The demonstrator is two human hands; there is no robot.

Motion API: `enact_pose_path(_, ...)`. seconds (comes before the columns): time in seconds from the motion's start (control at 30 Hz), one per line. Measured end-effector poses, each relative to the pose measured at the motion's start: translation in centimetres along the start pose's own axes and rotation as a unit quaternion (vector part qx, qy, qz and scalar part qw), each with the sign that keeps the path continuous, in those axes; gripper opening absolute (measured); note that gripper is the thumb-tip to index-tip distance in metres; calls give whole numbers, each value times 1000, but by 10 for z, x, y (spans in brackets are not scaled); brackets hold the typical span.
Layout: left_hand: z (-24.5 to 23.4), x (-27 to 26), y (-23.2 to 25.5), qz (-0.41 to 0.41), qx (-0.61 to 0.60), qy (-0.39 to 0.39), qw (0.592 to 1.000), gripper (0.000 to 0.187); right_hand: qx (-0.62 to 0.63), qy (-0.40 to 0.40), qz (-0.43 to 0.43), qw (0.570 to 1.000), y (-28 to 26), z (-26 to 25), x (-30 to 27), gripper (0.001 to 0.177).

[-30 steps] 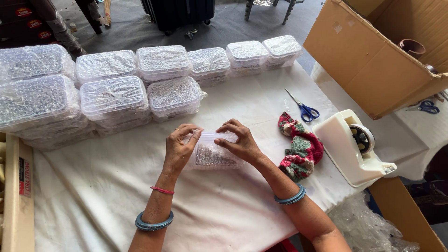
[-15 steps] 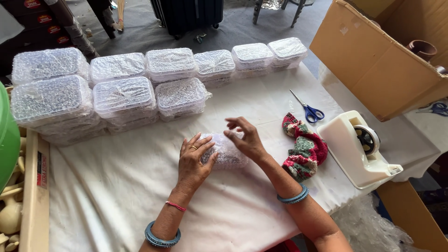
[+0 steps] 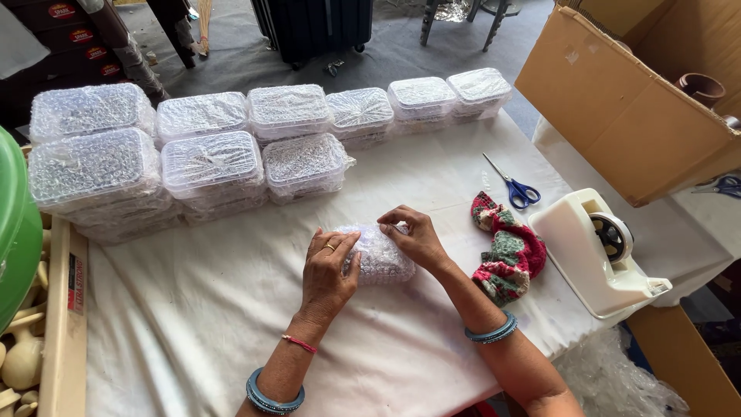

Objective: The person wraps small transparent plastic boxes in bubble wrap by hand and secures them using a tape dispenser.

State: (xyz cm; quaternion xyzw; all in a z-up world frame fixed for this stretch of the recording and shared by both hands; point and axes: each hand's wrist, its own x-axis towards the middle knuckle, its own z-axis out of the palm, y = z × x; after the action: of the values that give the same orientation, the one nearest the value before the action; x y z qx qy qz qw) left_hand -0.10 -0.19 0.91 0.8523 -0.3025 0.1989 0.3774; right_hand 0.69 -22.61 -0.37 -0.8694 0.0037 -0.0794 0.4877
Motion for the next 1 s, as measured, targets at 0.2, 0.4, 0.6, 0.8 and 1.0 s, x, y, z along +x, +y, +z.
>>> enact_pose_path(0.2,5,6,-3,2,24,-33,999,63,2,7,-52,999,-3,4,-2,10)
enact_pose_path(0.4,14,21,-4,-20,75,-90,993,87,-64,37,-127,989,-13,4,-5,4)
enact_pose_path(0.6,21,21,-8,-24,85,-121,989,64,-92,7,-194,977,-20,-5,-6,7)
enact_pose_path(0.8,18,18,-7,-21,33,-71,997,45,-97,-44,-222,969,-25,-19,-8,10)
enact_pose_path(1.0,16,16,-9,-11,16,-69,997,43,-76,-59,-173,980,-27,-19,-9,17)
